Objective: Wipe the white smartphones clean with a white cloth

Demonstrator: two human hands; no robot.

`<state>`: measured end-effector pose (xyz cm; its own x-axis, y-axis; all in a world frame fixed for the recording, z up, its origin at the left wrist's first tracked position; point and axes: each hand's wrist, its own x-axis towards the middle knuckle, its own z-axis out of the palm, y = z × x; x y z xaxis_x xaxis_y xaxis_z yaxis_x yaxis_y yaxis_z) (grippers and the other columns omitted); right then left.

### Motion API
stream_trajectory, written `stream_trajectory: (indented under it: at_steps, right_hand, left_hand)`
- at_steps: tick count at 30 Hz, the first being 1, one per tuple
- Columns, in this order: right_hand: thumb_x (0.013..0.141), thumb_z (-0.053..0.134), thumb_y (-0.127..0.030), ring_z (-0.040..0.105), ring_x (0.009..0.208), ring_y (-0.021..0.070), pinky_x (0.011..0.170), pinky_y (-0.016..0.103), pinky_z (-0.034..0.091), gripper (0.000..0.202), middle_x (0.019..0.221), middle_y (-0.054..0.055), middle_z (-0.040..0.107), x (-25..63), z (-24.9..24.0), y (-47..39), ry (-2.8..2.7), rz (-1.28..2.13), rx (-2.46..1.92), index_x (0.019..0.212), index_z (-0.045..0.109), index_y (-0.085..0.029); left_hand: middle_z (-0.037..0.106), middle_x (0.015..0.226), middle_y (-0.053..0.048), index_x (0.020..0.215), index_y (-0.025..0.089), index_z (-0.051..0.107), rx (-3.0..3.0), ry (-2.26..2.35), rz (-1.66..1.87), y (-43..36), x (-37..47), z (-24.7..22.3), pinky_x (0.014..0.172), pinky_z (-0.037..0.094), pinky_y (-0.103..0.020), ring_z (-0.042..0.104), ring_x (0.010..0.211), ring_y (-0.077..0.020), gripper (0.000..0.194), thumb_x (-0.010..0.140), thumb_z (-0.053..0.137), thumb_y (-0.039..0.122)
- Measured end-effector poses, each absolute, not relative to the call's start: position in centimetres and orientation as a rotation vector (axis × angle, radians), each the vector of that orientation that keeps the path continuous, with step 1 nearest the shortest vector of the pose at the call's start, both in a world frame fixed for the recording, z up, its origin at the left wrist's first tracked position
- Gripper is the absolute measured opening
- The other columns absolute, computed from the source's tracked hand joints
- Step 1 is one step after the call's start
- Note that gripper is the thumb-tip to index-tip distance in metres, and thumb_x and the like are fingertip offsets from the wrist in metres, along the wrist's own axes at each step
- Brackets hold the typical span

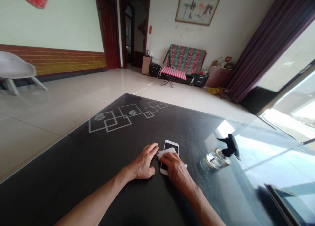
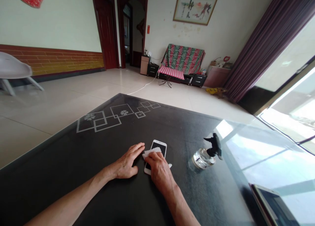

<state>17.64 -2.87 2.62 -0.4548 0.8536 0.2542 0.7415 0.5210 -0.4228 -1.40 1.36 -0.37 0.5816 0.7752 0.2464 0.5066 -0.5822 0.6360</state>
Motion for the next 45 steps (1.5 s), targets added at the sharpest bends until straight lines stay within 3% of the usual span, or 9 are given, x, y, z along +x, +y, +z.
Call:
stream_trajectory:
  at_steps: [4,9,14,26,33,45]
  right_hand:
    - [0.090,0.042,-0.005,0.049,0.096,0.0193,0.087,0.032,0.045,0.039,0.101,0.005,0.060,17.6,2.9,-3.5,-2.351,0.376,-1.271,0.114,0.065,-0.026]
    - [0.093,0.040,-0.009,0.050,0.097,0.0198,0.087,0.033,0.046,0.036,0.101,0.005,0.060,17.6,3.0,-4.1,-2.356,0.389,-1.239,0.115,0.064,-0.026]
    - [0.093,0.039,-0.008,0.050,0.096,0.0191,0.087,0.032,0.046,0.038,0.100,0.005,0.060,17.5,2.9,-4.7,-2.356,0.417,-1.228,0.116,0.063,-0.027]
    - [0.094,0.039,-0.009,0.050,0.096,0.0194,0.088,0.033,0.047,0.037,0.100,0.005,0.060,17.5,3.2,-5.0,-2.389,0.416,-1.235,0.114,0.064,-0.027]
    - [0.092,0.044,-0.009,0.049,0.095,0.0198,0.089,0.032,0.047,0.028,0.098,0.004,0.060,16.9,3.2,-5.5,-2.455,0.380,-1.213,0.106,0.065,-0.022]
    - [0.094,0.042,-0.012,0.049,0.103,0.0196,0.092,0.032,0.046,0.032,0.108,0.004,0.060,20.0,2.9,-7.7,-2.400,0.404,-1.262,0.116,0.062,-0.027]
  left_hand:
    - [0.048,0.139,-0.009,0.129,0.015,0.053,2.271,1.086,0.865,2.5,-1.5,-1.3,0.112,0.035,-0.040,0.044,0.129,-0.0207,0.072,0.061,0.041,-0.003]
    - [0.059,0.121,-0.004,0.112,0.022,0.068,2.329,1.179,0.888,4.4,-0.9,-1.4,0.099,0.047,-0.036,0.057,0.109,-0.0184,0.055,0.072,0.039,-0.003]
    - [0.059,0.116,-0.003,0.108,0.029,0.071,2.488,1.135,0.772,5.8,0.3,-0.5,0.092,0.049,-0.035,0.055,0.102,-0.0186,0.046,0.081,0.043,0.004]
    - [0.060,0.111,0.001,0.105,0.036,0.071,2.497,1.115,0.715,6.3,1.0,-0.9,0.088,0.049,-0.032,0.051,0.100,-0.0184,0.044,0.082,0.047,0.008]
    - [0.061,0.111,0.002,0.105,0.037,0.071,2.512,1.117,0.702,6.5,1.0,-0.8,0.088,0.048,-0.031,0.050,0.098,-0.0184,0.044,0.083,0.046,0.008]
    - [0.061,0.109,0.001,0.104,0.034,0.072,2.540,1.100,0.708,6.4,0.9,-0.6,0.088,0.047,-0.030,0.051,0.097,-0.0175,0.041,0.084,0.047,0.009]
